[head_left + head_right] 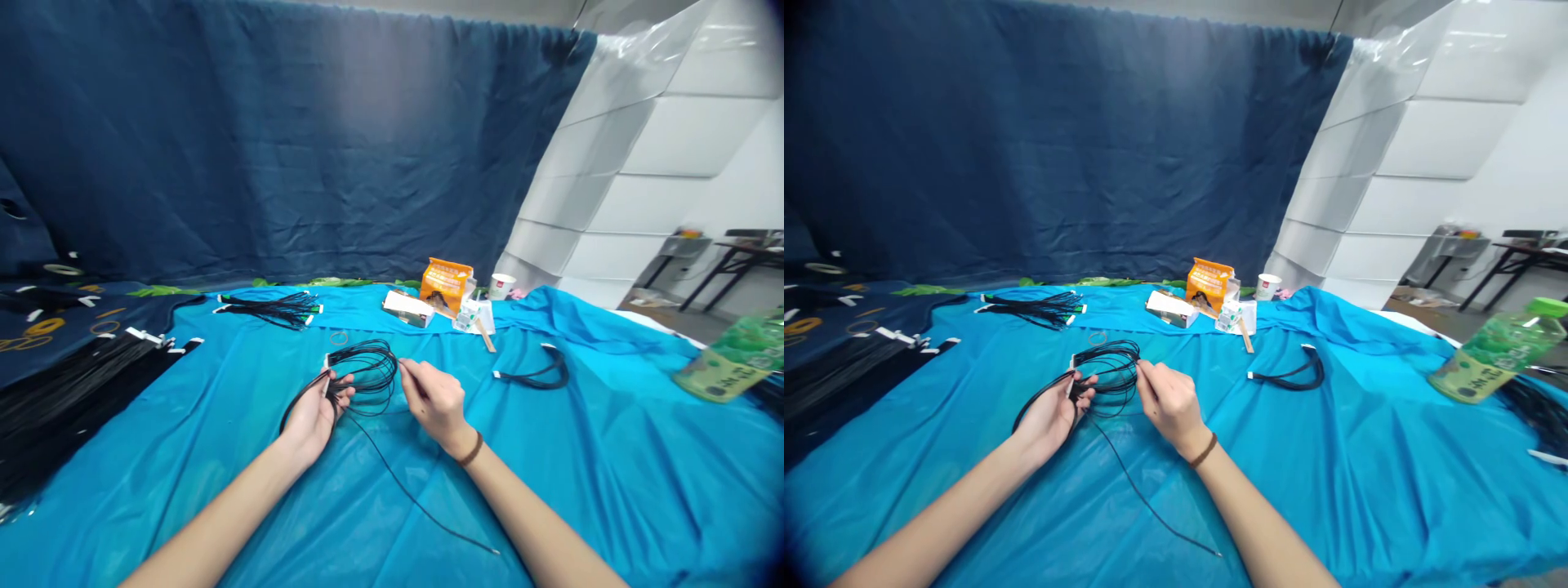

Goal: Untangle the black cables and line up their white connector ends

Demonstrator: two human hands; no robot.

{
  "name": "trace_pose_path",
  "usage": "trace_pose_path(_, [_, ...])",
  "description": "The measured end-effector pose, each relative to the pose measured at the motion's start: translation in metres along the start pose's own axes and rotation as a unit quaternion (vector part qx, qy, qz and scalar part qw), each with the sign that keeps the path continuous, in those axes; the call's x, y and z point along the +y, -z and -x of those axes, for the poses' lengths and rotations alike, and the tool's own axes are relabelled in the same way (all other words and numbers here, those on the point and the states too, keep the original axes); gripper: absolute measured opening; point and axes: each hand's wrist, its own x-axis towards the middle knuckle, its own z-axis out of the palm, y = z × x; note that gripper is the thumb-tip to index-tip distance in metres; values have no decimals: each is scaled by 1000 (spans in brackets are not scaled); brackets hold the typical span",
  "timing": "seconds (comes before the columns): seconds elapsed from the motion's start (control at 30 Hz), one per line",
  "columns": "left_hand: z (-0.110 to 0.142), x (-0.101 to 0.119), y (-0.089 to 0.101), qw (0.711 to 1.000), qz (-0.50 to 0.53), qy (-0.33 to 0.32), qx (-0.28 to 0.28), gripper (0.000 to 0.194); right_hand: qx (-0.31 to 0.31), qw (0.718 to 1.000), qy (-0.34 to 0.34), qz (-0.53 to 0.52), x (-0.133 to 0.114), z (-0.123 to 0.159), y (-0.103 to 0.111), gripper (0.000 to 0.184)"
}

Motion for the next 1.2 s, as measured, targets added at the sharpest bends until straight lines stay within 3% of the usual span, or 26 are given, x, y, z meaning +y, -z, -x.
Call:
trace_pose_path(0.37, [-1,9,0,996,82,-32,30,21,3,998,-55,16,7,-1,-2,13])
trace_pose_path(0.8, [1,3,3,1000,8,-13,21,15,-33,999,-16,11,5,2,-7,12])
trace_pose_path(1.2, [-2,5,5,1000,0,-9,7,15,-67,998,9,9,0,7,-11,12])
